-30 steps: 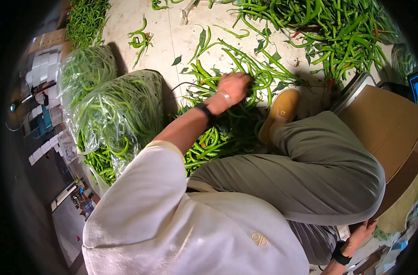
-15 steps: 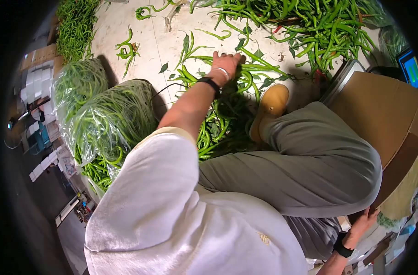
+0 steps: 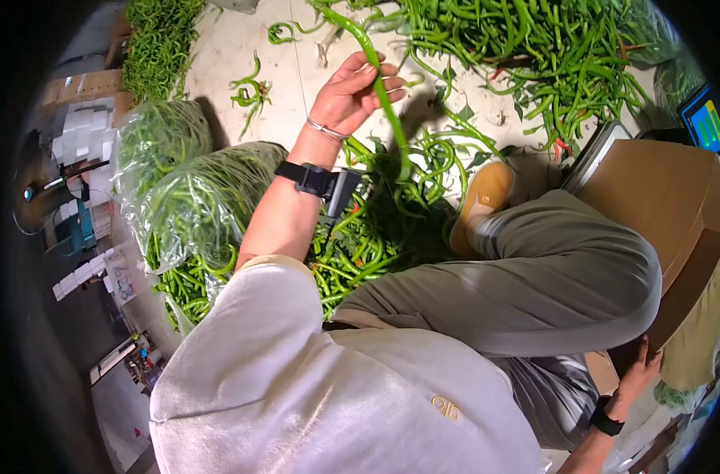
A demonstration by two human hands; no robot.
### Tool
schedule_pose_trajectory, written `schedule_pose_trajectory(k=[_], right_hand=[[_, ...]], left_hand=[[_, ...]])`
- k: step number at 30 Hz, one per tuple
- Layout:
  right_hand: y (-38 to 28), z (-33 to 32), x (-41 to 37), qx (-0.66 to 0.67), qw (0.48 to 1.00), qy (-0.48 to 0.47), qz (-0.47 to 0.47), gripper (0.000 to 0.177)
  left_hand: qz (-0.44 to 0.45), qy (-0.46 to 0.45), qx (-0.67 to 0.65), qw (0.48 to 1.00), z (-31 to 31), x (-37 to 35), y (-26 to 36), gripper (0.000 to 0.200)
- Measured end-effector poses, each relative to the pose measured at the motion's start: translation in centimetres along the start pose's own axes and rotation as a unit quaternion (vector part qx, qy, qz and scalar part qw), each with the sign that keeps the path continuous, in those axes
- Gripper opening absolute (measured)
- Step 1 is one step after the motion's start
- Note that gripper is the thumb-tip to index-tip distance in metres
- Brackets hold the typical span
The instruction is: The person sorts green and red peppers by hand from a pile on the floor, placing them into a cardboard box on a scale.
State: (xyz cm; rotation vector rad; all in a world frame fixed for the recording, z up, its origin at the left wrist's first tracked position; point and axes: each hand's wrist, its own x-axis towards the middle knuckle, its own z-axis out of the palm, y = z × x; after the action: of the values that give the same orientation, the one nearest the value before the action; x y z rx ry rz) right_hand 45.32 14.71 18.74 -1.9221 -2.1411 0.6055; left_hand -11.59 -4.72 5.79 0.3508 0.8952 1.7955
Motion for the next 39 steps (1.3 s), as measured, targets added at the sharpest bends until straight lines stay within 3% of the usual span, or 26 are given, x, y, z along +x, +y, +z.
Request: schedule_pose_trajectory(k=[1,4,5,9,10,13,14,17,19,24,27,31,32,35,37,39], right_hand=[[-0.4,-0.2,-0.2,-0.001,1.000,-0.009,0.004,0.046],[1.7,-0.1,-0.1,-0.121,0.991,0.026,0.055,0.050],[2.1,-0.2,0.0,-0.044,0.999,0.009,0.024,0.048],[1.1,-0.1,-0.4,-0.003,1.000,0.027,0.016,0.033],[1.4,0.2,-0.5,0.071,0.996,0.033,0.037,0.031],[0.1,-0.6,-1.2,-0.061,0.997,0.055,0.013,0.033],[0.7,-0.5,-1.3,-0.045,0.997,0.056,0.021,0.034],[1.4,-0.4,-1.7,-0.054,0.996,0.073,0.007,0.036],[2.0,0.0,-2.0,-0.077,0.993,0.090,-0.006,0.038],[3.8,0.9,-2.1,-0.038,0.993,0.108,-0.026,0.041],[2.1,-0.3,-3.5,0.005,0.991,0.107,-0.075,0.036],[2.0,0.3,-4.1,-0.003,0.986,0.151,-0.070,0.028],[1.9,0.4,-4.2,0.000,0.986,0.159,-0.059,0.027],[2.5,0.5,-4.1,0.015,0.989,0.148,-0.017,0.026],[2.5,0.5,-4.3,0.016,0.988,0.149,-0.021,0.026],[2.8,0.4,-4.2,0.018,0.990,0.138,-0.005,0.026]], left_hand=[[0.006,-0.095,-0.063,0.993,1.3,0.9,0.7,0.023],[0.028,-0.156,-0.085,0.984,6.8,3.0,2.5,0.024],[0.027,-0.184,-0.121,0.975,8.6,3.9,2.8,0.024],[0.030,-0.254,-0.151,0.955,16.0,6.1,2.8,0.026],[0.021,-0.278,-0.172,0.945,17.8,6.6,2.4,0.027],[-0.013,-0.333,-0.142,0.932,21.9,7.1,1.5,0.029],[-0.037,-0.319,-0.114,0.940,22.7,7.0,1.7,0.030],[-0.091,-0.416,-0.137,0.894,24.0,5.2,3.6,0.027],[-0.106,-0.334,0.024,0.936,24.5,4.6,4.5,0.026],[-0.067,-0.318,0.074,0.943,25.6,2.8,5.5,0.024],[-0.023,-0.320,0.179,0.930,30.2,2.8,6.0,0.020],[0.003,-0.367,0.146,0.919,39.8,3.3,4.4,0.025],[-0.036,-0.274,0.128,0.952,43.7,-0.1,4.0,0.010],[-0.090,-0.361,0.130,0.919,48.4,0.8,0.2,0.009],[-0.133,-0.312,0.296,0.893,49.5,2.2,-2.6,0.019],[-0.110,-0.281,0.443,0.844,48.1,4.8,-7.5,0.029]])
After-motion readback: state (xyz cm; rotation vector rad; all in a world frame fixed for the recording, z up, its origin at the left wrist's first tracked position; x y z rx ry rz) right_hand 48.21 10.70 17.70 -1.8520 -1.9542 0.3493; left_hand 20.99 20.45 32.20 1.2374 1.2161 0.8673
